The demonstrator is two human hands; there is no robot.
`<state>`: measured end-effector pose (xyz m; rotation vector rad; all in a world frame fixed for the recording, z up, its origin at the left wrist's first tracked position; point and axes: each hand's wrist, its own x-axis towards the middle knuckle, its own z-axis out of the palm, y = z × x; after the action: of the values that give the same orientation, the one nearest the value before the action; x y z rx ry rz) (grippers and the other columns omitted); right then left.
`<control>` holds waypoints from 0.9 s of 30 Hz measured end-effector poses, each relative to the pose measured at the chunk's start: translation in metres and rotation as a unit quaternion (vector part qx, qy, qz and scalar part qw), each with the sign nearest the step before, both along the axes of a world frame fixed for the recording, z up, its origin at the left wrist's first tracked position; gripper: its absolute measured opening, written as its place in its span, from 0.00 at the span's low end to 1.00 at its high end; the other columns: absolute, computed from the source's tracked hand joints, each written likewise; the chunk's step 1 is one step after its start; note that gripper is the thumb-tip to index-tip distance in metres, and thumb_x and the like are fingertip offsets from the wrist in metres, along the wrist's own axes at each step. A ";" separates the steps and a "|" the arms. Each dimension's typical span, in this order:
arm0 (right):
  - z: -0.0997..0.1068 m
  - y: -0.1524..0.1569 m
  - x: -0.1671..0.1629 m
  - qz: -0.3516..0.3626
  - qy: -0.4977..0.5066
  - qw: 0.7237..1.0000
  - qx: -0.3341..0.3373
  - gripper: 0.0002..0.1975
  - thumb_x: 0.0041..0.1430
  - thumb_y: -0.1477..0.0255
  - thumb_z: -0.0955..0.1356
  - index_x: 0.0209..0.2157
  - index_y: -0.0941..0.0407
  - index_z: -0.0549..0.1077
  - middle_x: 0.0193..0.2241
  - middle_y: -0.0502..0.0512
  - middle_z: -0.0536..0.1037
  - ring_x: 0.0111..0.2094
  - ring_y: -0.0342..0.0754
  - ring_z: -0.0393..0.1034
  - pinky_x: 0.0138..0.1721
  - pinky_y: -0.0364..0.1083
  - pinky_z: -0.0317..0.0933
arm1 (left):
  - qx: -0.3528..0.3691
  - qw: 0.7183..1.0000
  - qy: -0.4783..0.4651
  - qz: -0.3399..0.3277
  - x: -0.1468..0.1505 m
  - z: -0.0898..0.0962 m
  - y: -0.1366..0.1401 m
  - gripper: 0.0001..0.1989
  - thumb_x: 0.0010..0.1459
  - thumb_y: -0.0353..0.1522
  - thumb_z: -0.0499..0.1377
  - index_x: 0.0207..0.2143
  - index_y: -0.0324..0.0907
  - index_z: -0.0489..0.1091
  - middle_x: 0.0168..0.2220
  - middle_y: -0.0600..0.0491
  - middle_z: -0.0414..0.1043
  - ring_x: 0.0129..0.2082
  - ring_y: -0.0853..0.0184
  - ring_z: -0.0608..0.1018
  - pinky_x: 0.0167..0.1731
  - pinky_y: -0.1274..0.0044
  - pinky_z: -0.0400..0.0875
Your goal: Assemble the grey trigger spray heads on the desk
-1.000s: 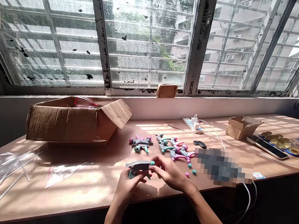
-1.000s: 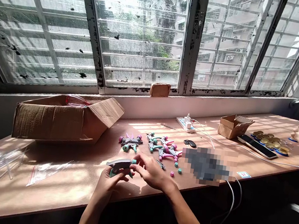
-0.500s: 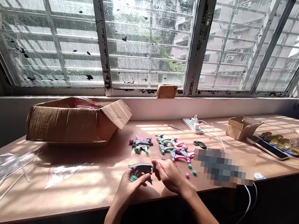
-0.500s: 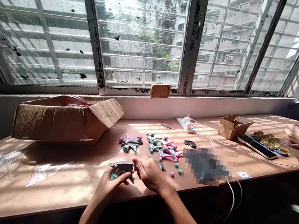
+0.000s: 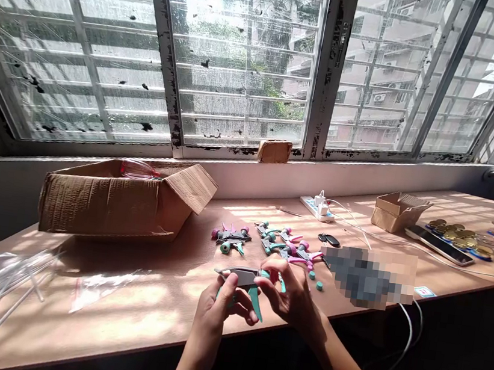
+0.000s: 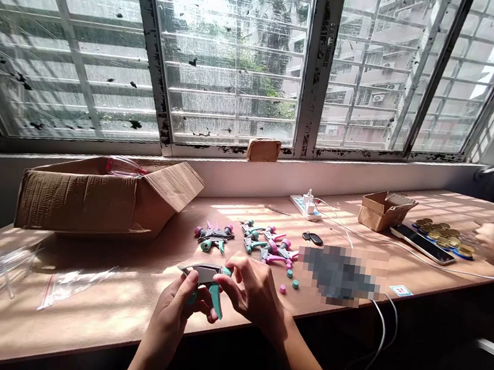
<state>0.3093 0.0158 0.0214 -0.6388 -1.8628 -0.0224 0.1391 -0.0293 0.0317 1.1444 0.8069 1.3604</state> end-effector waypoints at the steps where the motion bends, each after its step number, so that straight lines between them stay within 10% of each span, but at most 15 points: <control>1: 0.003 0.000 0.000 0.015 0.001 0.999 -0.039 0.14 0.72 0.58 0.63 0.39 0.55 0.67 0.26 0.51 0.74 0.24 0.45 0.68 0.29 0.43 0.59 | 0.003 1.000 0.000 0.010 0.001 0.001 -0.001 0.22 0.62 0.48 0.60 0.39 0.36 0.73 0.23 0.51 0.75 0.21 0.65 0.78 0.24 0.75 0.74; 8: 0.017 -0.005 -0.001 0.008 0.004 0.974 -0.228 0.35 0.75 0.52 0.51 0.20 0.55 0.66 0.16 0.51 0.70 0.18 0.43 0.66 0.24 0.43 0.54 | 0.042 0.993 0.089 0.065 0.001 0.004 -0.006 0.19 0.62 0.45 0.61 0.39 0.36 0.73 0.22 0.52 0.76 0.20 0.64 0.79 0.27 0.74 0.73; 14: 0.025 -0.011 0.010 0.057 -0.007 0.981 -0.184 0.23 0.71 0.50 0.60 0.45 0.56 0.70 0.30 0.52 0.76 0.27 0.45 0.70 0.30 0.43 0.62 | 0.024 0.997 0.020 0.064 0.001 0.008 -0.008 0.20 0.61 0.46 0.60 0.38 0.36 0.74 0.26 0.51 0.77 0.20 0.65 0.78 0.24 0.74 0.74; 22: 0.029 -0.013 0.011 0.026 -0.055 0.982 -0.178 0.34 0.75 0.53 0.51 0.22 0.55 0.69 0.16 0.49 0.68 0.18 0.43 0.64 0.25 0.43 0.52 | 0.044 0.994 0.076 0.065 0.001 0.006 -0.012 0.21 0.61 0.48 0.60 0.37 0.36 0.74 0.24 0.51 0.76 0.21 0.63 0.78 0.27 0.73 0.75; 27: 0.031 -0.015 0.014 0.018 -0.074 0.988 -0.133 0.27 0.73 0.50 0.55 0.40 0.56 0.73 0.25 0.51 0.75 0.25 0.45 0.69 0.28 0.42 0.56 | 0.033 0.997 0.046 0.052 0.003 0.008 -0.013 0.21 0.62 0.48 0.59 0.37 0.36 0.74 0.24 0.51 0.75 0.21 0.64 0.77 0.26 0.73 0.73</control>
<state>0.3235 0.0010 0.0519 -0.8037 -2.0389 0.2121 0.1426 -0.0419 0.0401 1.2394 0.9044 1.4378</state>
